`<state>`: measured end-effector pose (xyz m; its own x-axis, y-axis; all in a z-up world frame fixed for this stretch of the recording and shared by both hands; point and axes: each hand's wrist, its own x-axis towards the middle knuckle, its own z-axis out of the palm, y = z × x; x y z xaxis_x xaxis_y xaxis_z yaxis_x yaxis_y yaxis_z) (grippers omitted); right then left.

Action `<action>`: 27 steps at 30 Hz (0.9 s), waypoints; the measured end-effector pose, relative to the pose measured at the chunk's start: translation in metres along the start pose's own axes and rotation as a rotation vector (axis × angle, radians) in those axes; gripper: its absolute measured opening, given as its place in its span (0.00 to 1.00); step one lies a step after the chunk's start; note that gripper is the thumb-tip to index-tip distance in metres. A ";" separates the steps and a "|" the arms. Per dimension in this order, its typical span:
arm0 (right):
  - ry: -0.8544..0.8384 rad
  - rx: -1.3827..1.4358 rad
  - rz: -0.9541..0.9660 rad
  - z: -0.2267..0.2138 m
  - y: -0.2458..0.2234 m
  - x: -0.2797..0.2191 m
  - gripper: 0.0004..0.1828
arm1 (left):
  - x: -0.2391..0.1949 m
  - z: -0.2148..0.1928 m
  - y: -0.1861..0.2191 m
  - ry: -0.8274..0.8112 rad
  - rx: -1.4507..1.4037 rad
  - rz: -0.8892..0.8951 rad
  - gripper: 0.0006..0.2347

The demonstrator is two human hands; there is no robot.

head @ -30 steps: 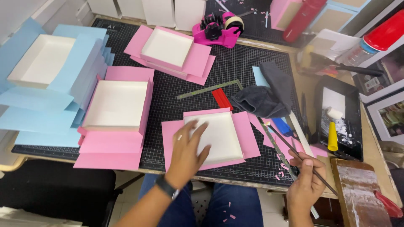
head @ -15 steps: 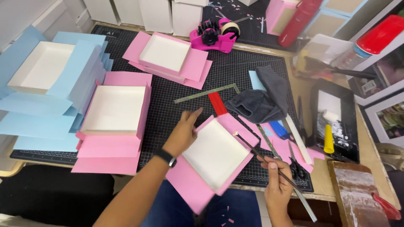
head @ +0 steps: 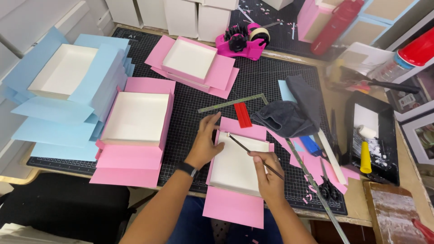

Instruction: Assembling handmade boxes by trimming paper edges with scissors and applying adhesive.

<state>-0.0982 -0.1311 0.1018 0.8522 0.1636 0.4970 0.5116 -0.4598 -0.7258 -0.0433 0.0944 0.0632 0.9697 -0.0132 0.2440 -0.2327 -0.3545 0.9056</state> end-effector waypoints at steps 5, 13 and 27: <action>0.022 0.016 -0.040 0.020 0.009 0.014 0.11 | 0.023 0.018 -0.046 0.000 -0.248 -0.009 0.42; 0.064 0.039 -0.004 0.022 0.009 0.020 0.09 | 0.023 0.031 -0.078 0.090 -0.347 -0.021 0.43; 0.052 0.092 0.073 0.030 0.013 0.021 0.09 | 0.021 0.029 -0.079 0.072 -0.316 -0.031 0.42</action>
<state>-0.0701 -0.1080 0.0885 0.8819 0.0859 0.4635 0.4582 -0.3867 -0.8003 -0.0022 0.0946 -0.0128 0.9716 0.0637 0.2280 -0.2253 -0.0462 0.9732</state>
